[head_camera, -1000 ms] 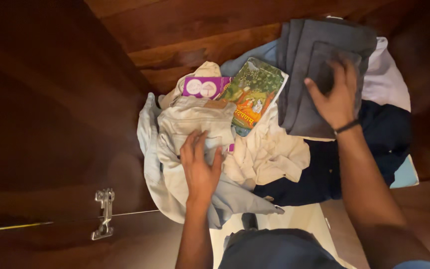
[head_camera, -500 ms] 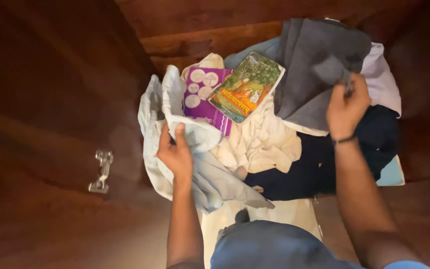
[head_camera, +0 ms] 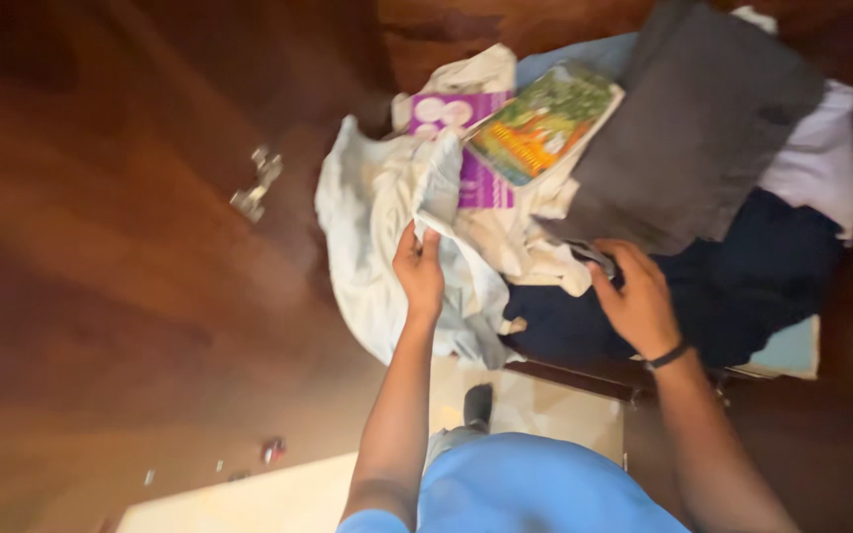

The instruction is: The person opens a wooden wardrobe and removes various items one by one, including shirts, pants, and books, placing them onto a nearby bed with a yellow patterned sheet. The person continues to take out items until the wardrobe is mostly empty.

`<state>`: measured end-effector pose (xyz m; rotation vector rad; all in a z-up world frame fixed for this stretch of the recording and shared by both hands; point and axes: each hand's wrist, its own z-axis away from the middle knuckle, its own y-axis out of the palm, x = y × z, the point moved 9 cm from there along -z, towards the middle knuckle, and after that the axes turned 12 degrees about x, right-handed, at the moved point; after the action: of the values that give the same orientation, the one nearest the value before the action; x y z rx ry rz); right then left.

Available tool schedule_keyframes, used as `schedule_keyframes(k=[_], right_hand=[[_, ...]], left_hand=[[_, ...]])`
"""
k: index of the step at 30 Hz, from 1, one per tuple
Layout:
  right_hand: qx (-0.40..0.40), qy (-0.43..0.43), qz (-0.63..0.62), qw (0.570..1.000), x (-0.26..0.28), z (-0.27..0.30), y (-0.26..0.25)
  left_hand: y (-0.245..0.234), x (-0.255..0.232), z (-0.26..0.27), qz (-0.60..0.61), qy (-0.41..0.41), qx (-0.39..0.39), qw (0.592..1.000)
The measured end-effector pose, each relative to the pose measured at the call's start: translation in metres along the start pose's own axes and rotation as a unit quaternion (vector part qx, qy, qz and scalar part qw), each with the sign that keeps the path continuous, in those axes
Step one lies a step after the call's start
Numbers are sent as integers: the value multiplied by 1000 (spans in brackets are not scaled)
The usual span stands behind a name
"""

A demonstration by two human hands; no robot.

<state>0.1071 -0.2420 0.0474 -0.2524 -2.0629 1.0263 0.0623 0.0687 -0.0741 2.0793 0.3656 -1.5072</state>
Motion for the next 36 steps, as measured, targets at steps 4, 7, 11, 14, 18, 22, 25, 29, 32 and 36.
schedule_keyframes(k=[4,7,11,14,18,22,25,29,32,36], right_hand=[[75,-58,48,994,8,22,17],[64,-93,22,993,29,45,31],[107,-87,-132,982,50,62,63],[189,-76,-181,962,61,72,104],[266,-243,-99,927,92,104,204],[409,-67,-277,867,49,137,347],[480,227,-511,676,29,184,406],[508,173,-612,581,61,198,387],[563,95,-534,623,80,215,406],[674,-39,-341,654,137,272,487]], left_hand=[[-27,15,21,121,34,-9,992],[-53,5,51,60,-1,-71,996],[-54,-57,120,177,39,-40,983],[-60,-109,178,260,51,-47,963],[-70,-150,239,387,45,-107,915],[-106,-163,279,322,118,-153,927],[-154,-137,317,236,73,-236,940],[-202,-122,393,69,18,-256,964],[-221,-114,433,97,-2,-220,971],[-239,-129,431,210,30,-160,964]])
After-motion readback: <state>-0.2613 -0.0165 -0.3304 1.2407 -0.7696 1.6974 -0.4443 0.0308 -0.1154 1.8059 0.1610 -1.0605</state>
